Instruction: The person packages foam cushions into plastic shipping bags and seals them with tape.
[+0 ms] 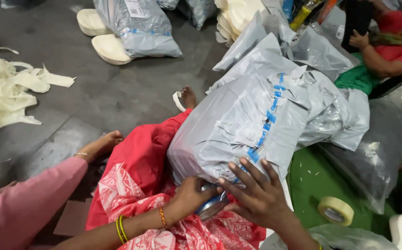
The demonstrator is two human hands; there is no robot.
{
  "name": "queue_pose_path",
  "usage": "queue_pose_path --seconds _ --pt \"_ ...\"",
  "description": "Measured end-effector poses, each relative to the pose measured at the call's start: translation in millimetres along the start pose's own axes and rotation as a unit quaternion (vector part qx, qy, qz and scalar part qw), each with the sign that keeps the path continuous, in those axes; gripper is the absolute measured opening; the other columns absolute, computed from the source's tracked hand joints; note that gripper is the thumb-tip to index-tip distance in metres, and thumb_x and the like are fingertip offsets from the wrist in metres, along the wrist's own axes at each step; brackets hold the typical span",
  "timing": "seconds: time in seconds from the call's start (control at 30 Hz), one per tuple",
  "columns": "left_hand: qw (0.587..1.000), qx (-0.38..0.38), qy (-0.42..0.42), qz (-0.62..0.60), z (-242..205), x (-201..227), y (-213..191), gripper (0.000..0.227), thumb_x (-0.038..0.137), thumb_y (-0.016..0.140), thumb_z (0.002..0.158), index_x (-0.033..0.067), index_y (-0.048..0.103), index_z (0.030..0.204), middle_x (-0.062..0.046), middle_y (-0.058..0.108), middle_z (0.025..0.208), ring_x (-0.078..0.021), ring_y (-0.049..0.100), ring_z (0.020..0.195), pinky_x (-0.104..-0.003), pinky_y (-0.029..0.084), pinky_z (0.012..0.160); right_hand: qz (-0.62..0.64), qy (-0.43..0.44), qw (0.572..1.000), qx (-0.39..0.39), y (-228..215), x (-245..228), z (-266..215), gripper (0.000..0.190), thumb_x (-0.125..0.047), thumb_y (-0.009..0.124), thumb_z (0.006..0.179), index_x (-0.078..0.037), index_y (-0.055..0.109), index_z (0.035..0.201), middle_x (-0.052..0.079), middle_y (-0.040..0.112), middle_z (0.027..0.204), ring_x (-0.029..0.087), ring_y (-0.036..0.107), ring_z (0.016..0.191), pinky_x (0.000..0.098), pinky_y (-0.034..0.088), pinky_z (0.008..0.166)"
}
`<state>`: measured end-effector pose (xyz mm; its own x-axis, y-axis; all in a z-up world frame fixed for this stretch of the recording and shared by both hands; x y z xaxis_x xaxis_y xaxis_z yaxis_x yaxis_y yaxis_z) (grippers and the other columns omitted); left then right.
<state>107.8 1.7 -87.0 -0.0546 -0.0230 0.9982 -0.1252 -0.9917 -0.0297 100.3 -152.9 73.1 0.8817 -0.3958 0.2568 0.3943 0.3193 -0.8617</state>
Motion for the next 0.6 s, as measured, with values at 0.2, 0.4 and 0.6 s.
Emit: queue_pose_path --seconds 0.2,0.4,0.6 --pt "0.996 0.015 -0.037 0.079 22 3 6 0.055 0.050 0.074 0.080 -0.0052 0.074 0.076 -0.022 0.070 0.064 -0.0212 0.071 0.057 -0.041 0.051 0.055 -0.089 0.034 0.990 0.103 26 31 -8 0.035 -0.045 0.064 0.098 -0.026 0.075 0.126 0.004 0.063 0.141 0.026 0.053 0.136 0.0465 0.026 0.119" --pt "0.998 0.029 -0.051 0.030 31 6 8 0.058 0.053 0.075 0.076 -0.0048 0.072 0.074 -0.019 0.070 0.062 -0.0223 0.070 0.056 -0.041 0.052 0.054 -0.087 0.055 0.986 0.129 32 46 -4 0.024 -0.027 0.063 0.099 -0.026 0.076 0.120 0.003 0.066 0.138 0.025 0.055 0.135 0.0465 0.027 0.119" --pt "0.996 0.020 -0.054 0.064 9 -18 27 0.056 0.053 0.075 0.076 -0.0032 0.076 0.072 -0.018 0.070 0.061 -0.0204 0.071 0.053 -0.040 0.052 0.053 -0.067 0.130 0.980 0.132 39 16 -52 0.047 -0.051 0.065 0.101 -0.017 0.062 0.133 0.009 0.057 0.145 0.031 0.049 0.140 0.0512 0.028 0.120"
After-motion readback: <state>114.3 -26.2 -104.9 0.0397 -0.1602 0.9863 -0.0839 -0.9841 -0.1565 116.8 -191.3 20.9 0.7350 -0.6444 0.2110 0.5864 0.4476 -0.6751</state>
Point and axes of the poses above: each hand's wrist, its own z-axis towards the middle knuckle, its own y-axis out of the palm, x = y × z, the point moved 4 cm from there along z, towards the middle knuckle
